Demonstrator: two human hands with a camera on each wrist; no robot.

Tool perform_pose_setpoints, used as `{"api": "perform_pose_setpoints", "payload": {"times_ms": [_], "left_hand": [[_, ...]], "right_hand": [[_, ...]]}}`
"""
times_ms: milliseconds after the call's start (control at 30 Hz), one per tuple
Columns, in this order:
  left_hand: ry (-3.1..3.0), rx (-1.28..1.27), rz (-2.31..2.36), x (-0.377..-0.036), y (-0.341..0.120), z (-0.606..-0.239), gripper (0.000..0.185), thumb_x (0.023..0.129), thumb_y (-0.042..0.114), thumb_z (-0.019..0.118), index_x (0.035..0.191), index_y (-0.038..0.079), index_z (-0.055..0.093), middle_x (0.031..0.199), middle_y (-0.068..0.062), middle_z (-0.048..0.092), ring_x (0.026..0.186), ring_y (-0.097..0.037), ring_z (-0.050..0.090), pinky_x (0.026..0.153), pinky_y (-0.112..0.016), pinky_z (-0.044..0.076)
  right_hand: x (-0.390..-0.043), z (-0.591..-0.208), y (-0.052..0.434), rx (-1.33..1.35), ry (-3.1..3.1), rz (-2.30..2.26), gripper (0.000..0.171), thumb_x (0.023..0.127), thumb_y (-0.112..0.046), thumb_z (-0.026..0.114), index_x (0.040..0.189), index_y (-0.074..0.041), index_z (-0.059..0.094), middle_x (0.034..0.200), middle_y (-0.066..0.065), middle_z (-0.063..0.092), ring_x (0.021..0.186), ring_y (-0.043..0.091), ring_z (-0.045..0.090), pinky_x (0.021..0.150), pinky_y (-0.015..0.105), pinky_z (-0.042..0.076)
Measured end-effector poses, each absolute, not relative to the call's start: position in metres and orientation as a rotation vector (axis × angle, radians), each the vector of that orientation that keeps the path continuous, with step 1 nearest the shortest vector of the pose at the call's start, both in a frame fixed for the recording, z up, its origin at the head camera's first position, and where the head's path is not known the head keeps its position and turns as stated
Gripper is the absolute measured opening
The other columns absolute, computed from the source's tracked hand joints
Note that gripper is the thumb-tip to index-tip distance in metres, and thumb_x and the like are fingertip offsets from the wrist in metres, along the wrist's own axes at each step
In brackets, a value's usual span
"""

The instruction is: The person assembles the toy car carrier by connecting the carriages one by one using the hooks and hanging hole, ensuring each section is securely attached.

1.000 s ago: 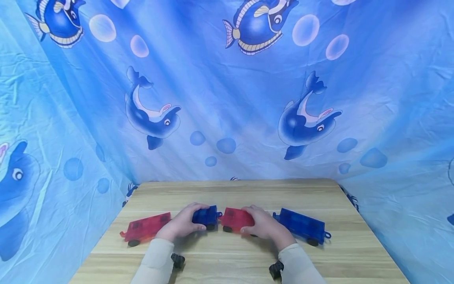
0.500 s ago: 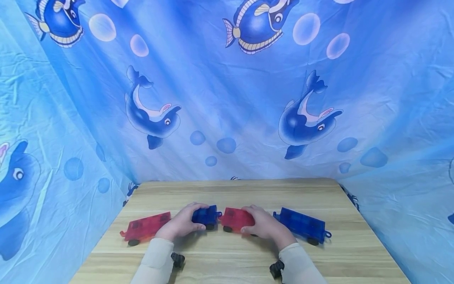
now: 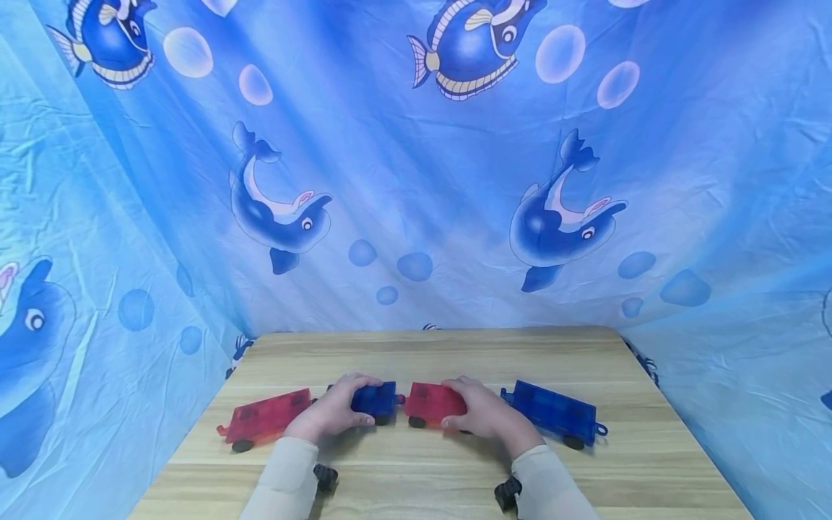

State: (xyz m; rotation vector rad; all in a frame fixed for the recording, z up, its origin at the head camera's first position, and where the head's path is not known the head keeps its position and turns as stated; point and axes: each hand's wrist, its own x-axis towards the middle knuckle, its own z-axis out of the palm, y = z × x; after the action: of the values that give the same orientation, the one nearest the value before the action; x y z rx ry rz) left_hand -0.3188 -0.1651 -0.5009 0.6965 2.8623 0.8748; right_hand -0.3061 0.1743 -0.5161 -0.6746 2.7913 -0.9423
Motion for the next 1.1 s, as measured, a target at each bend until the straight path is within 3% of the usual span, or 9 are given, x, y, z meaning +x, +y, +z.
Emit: {"api": "perform_pose_setpoints", "payload": {"times_ms": [333, 600, 867, 1100], "left_hand": [[2.873, 0.649, 0.87, -0.318, -0.165, -0.502, 0.068, 0.075, 0.029, 0.084, 0.135, 0.033, 0.054, 0.139, 0.002, 0.046, 0.13, -0.032, 0.036, 0.093, -0.056, 0.043], [2.872, 0.645, 0.875, -0.316, -0.166, -0.5, 0.069, 0.073, 0.029, 0.085, 0.135, 0.033, 0.054, 0.139, 0.002, 0.047, 0.135, -0.038, 0.029, 0.094, -0.059, 0.042], [2.856, 0.682, 0.887, -0.318, -0.174, -0.5, 0.069, 0.072, 0.031, 0.085, 0.134, 0.031, 0.055, 0.138, 0.001, 0.047, 0.125, -0.03, 0.041, 0.09, -0.054, 0.046], [2.833, 0.661, 0.929, -0.317, -0.181, -0.498, 0.069, 0.072, 0.029, 0.086, 0.134, 0.03, 0.055, 0.138, -0.001, 0.046, 0.122, -0.034, 0.044, 0.087, -0.054, 0.048]], "right_hand": [[-0.306, -0.517, 0.174, -0.687, 2.798, -0.933, 0.081, 0.078, -0.053, 0.074, 0.146, -0.022, 0.043, 0.126, -0.003, 0.051, 0.105, 0.017, 0.052, 0.083, 0.041, 0.05], [-0.305, -0.518, 0.173, -0.701, 2.821, -0.92, 0.081, 0.079, -0.052, 0.075, 0.146, -0.021, 0.043, 0.124, -0.005, 0.05, 0.106, 0.016, 0.051, 0.086, 0.04, 0.05], [-0.301, -0.514, 0.168, -0.697, 2.905, -0.852, 0.081, 0.077, -0.051, 0.077, 0.144, -0.018, 0.046, 0.121, -0.003, 0.049, 0.108, 0.016, 0.049, 0.088, 0.041, 0.049], [-0.301, -0.514, 0.166, -0.719, 2.953, -0.797, 0.081, 0.077, -0.048, 0.078, 0.143, -0.014, 0.046, 0.125, -0.003, 0.051, 0.11, 0.016, 0.049, 0.09, 0.041, 0.047]]}}
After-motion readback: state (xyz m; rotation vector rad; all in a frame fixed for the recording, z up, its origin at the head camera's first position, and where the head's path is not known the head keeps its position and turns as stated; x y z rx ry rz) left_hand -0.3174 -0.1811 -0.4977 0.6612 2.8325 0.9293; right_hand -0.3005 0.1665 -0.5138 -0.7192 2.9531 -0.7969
